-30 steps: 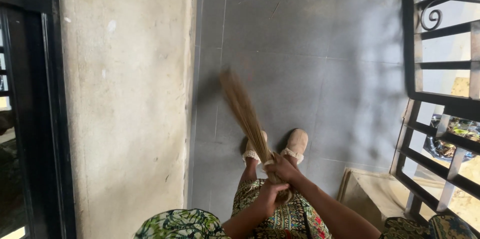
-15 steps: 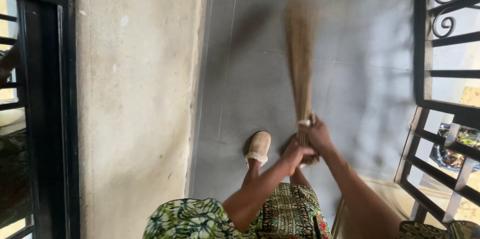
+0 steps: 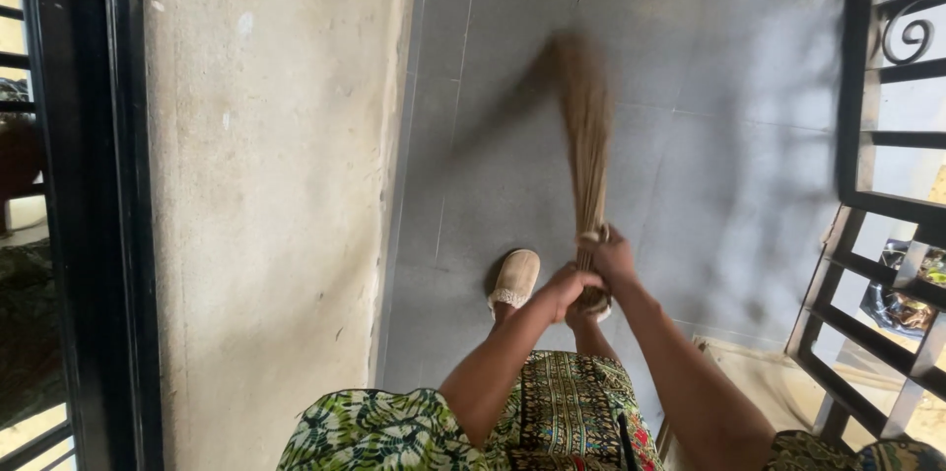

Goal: Sweeping a tiled balcony floor using a traditional hand broom and then tightening the broom bundle.

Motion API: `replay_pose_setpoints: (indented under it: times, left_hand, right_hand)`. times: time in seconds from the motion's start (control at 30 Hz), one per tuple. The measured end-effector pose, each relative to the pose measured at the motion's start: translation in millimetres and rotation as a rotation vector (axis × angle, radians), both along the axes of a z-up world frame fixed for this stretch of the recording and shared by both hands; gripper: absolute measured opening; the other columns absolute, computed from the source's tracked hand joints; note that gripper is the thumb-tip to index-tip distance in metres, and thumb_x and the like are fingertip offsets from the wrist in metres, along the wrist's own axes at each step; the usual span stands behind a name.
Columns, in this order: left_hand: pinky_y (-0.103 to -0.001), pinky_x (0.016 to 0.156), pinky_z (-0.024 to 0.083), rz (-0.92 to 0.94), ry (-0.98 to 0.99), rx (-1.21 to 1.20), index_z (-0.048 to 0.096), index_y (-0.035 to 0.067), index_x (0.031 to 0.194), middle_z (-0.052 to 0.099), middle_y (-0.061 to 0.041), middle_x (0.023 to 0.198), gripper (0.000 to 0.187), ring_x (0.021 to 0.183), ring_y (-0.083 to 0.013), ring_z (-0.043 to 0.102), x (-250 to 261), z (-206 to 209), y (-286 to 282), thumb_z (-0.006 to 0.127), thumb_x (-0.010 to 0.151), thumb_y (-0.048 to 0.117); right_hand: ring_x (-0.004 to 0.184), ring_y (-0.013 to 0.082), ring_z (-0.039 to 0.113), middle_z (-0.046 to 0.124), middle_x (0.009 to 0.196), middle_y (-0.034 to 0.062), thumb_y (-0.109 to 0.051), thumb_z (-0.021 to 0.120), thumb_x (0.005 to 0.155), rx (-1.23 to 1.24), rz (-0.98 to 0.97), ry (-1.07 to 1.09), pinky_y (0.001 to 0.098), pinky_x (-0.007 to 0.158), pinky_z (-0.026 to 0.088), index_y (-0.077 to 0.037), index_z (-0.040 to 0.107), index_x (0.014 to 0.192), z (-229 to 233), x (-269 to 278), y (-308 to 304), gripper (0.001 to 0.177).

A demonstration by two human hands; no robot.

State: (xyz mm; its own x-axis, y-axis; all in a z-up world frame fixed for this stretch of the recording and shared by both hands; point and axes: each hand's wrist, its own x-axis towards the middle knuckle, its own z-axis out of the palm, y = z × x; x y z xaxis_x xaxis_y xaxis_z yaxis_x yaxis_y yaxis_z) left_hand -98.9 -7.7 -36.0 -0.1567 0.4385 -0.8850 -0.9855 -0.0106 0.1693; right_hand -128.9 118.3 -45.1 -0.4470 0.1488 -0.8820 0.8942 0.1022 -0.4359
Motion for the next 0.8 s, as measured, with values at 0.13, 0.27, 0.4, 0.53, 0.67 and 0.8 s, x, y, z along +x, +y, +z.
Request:
replay_pose_setpoints:
  times: [0.13, 0.27, 0.4, 0.53, 0.67, 0.8]
  left_hand:
    - [-0.028, 0.057, 0.060, 0.010, 0.219, 0.080, 0.058, -0.009, 0.117, 0.072, -0.011, 0.083, 0.030, 0.064, -0.0155, 0.070, -15.8, 31.8, -0.4, 0.065, 0.094, 0.008]
    - [-0.030, 0.060, 0.062, 0.297, 0.247, 0.067, 0.054, -0.002, 0.113, 0.070, -0.011, 0.080, 0.024, 0.062, -0.0178, 0.070, 38.0, 71.7, 0.8, 0.063, 0.092, 0.003]
    - [-0.026, 0.055, 0.054, 0.527, 0.194, 0.134, 0.055, 0.006, 0.108, 0.069, -0.010, 0.081, 0.006, 0.061, -0.0138, 0.063, 86.5, 56.3, -13.3, 0.058, 0.103, 0.007]
    - [-0.031, 0.066, 0.065, 0.269, 0.088, -0.006, 0.064, -0.004, 0.109, 0.073, -0.013, 0.090, 0.027, 0.072, -0.0176, 0.073, 37.8, 41.6, -34.9, 0.054, 0.103, 0.020]
    - [-0.036, 0.064, 0.062, 0.089, 0.014, 0.010, 0.063, -0.003, 0.108, 0.073, -0.017, 0.086, 0.027, 0.069, -0.0225, 0.073, -9.4, 3.3, -49.5, 0.056, 0.098, 0.021]
    - [-0.030, 0.071, 0.062, 0.004, 0.130, -0.114, 0.060, -0.001, 0.113, 0.072, -0.010, 0.090, 0.024, 0.075, -0.0170, 0.071, -36.5, 21.9, -60.5, 0.060, 0.095, 0.015]
  right_hand:
    - [0.080, 0.0207, 0.071, 0.075, 0.100, 0.0175, -0.016, 0.076, 0.084, 0.051, -0.084, 0.204, 0.0371, 0.071, 0.059, -0.003, 0.059, 0.139, 59.0, -38.7, -1.1, 0.059]
    - [0.078, 0.0243, 0.075, 0.073, 0.102, 0.0147, -0.019, 0.073, 0.084, 0.043, 0.123, 0.108, 0.0376, 0.073, 0.065, -0.006, 0.051, 0.144, 77.3, -13.8, -19.0, 0.066]
    - [0.086, 0.0238, 0.077, 0.073, 0.112, 0.0173, -0.025, 0.075, 0.084, -0.073, 0.591, 0.098, 0.0362, 0.081, 0.067, -0.012, 0.044, 0.151, 46.2, 3.5, -45.6, 0.075]
    - [0.093, 0.0220, 0.074, 0.070, 0.126, 0.0110, -0.024, 0.076, 0.083, -0.198, 0.666, -0.109, 0.0357, 0.080, 0.066, -0.016, 0.058, 0.145, -4.4, 0.9, -57.3, 0.066]
    - [0.089, 0.0213, 0.076, 0.074, 0.121, 0.0134, -0.024, 0.078, 0.080, -0.018, 0.232, -0.050, 0.0351, 0.078, 0.066, -0.016, 0.053, 0.148, -21.0, -27.3, -53.5, 0.073]
    - [0.087, 0.0228, 0.076, 0.077, 0.115, 0.0190, -0.022, 0.077, 0.083, 0.078, 0.142, 0.134, 0.0362, 0.076, 0.064, -0.011, 0.051, 0.151, 9.7, -51.1, -61.0, 0.074]
